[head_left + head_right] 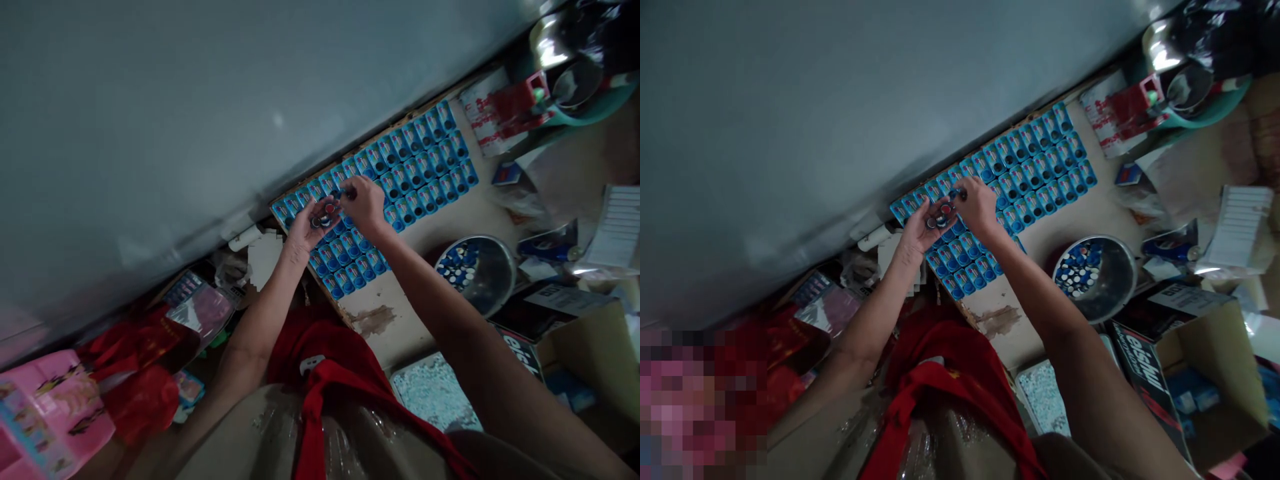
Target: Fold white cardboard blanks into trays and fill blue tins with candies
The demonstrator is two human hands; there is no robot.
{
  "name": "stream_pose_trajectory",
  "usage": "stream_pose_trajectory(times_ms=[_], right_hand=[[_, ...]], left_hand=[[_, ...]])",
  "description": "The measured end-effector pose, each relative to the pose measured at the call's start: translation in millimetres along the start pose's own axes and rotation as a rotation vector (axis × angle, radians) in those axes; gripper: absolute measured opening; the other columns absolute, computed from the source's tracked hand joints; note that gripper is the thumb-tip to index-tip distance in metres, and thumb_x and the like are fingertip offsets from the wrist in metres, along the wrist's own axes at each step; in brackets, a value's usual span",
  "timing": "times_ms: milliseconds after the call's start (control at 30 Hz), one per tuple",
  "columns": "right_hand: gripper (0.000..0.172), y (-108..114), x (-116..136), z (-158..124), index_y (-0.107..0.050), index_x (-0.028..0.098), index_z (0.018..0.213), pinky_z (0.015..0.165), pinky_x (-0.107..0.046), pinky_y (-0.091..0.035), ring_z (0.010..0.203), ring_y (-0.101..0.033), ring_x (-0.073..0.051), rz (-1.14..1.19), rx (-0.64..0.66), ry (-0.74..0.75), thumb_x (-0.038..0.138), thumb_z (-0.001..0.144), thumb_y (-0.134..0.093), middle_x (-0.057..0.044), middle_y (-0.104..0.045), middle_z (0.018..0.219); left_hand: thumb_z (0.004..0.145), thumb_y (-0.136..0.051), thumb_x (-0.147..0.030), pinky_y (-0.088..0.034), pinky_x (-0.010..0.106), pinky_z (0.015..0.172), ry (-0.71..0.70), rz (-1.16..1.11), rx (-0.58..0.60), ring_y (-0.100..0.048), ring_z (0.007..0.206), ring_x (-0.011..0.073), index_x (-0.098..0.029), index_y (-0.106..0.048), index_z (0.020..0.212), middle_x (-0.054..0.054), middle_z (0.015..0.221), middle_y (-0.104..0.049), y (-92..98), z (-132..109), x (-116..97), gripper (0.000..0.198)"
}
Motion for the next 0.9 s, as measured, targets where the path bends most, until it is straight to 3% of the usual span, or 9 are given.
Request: stream_pose_trajectory(times_ms=[200,300,433,533,633,767,900], right_hand=[[0.025,-17,4,42,-0.078,0.023,0.107,0.092,-0.041,-0.054,0.111,-0.07,-0.031,-0.162,0.207,-0.055,0.016,0.09,-0.061,-0.012,-0.074,0.127],[0.023,-21,-1,56,-0.075,0.024,0.11,0.092,-0.041,-0.054,0.114,-0.069,-0.033,-0.228,0.282,-0.144,0.019,0.087,-0.074,-0.012,-0.075,0.125],[0.036,-17,-6,62,-0.073,0.025,0.113,0.089,-0.041,-0.053,0.111,-0.069,-0.033,-0.265,0.292,-0.173,0.025,0.08,-0.087,-0.011,-0.077,0.117],[0.035,-8,6,45,-0.07,0.025,0.122,0.089,-0.038,-0.05,0.108,-0.069,-0.03,-0.235,0.231,-0.057,0.02,0.088,-0.075,-0.011,-0.075,0.121],[0.033,-3,32,14,-0.07,0.025,0.126,0.092,-0.034,-0.05,0.112,-0.066,-0.025,-0.119,0.167,0.194,0.016,0.096,-0.058,-0.01,-0.069,0.131],[0.034,-18,62,-34,-0.075,0.024,0.12,0.098,-0.034,-0.05,0.117,-0.061,-0.025,-0.109,0.306,0.594,0.013,0.099,-0.051,-0.011,-0.069,0.127],[0.035,-29,50,-51,-0.078,0.021,0.123,0.096,-0.036,-0.051,0.109,-0.065,-0.026,-0.139,0.413,0.625,0.015,0.101,-0.05,-0.012,-0.074,0.114]], left_hand=[[0.11,-0.051,-0.045,-0.059,0.039,0.109,-0.069,0.049,-0.076,-0.077,0.117,0.0246,-0.017,-0.078,0.12,0.012,0.109,-0.083,12.5,-14,-32,0.04],[0.11,-0.051,-0.048,-0.059,0.041,0.11,-0.044,0.063,-0.05,-0.076,0.121,0.0262,-0.018,-0.076,0.126,0.012,0.116,-0.082,13.8,-13,-34,0.042],[0.109,-0.053,-0.048,-0.06,0.043,0.109,-0.041,0.043,-0.025,-0.076,0.121,0.0275,-0.019,-0.075,0.13,0.013,0.12,-0.082,14.1,-12,-31,0.043],[0.11,-0.05,-0.045,-0.06,0.044,0.109,-0.05,0.025,-0.025,-0.077,0.119,0.0275,-0.016,-0.076,0.124,0.014,0.116,-0.082,16.9,-16,-29,0.042],[0.112,-0.048,-0.041,-0.06,0.044,0.108,-0.026,0.018,-0.013,-0.079,0.113,0.0266,-0.013,-0.078,0.114,0.014,0.108,-0.083,22.0,-21,-24,0.041],[0.111,-0.05,-0.036,-0.06,0.048,0.109,-0.008,0.053,-0.013,-0.081,0.101,0.025,-0.014,-0.079,0.105,0.01,0.089,-0.083,29.2,-22,-14,0.037],[0.112,-0.049,-0.036,-0.06,0.043,0.108,0.038,0.101,0.009,-0.081,0.101,0.024,-0.013,-0.08,0.111,0.012,0.096,-0.084,29.4,-22,3,0.039]])
Point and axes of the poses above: each hand's wrist, its own z-axis towards the middle knuckle, its own y-axis out of the back of the hand, x = y × z, the point moved 8 cm from there along z, towards the middle knuckle
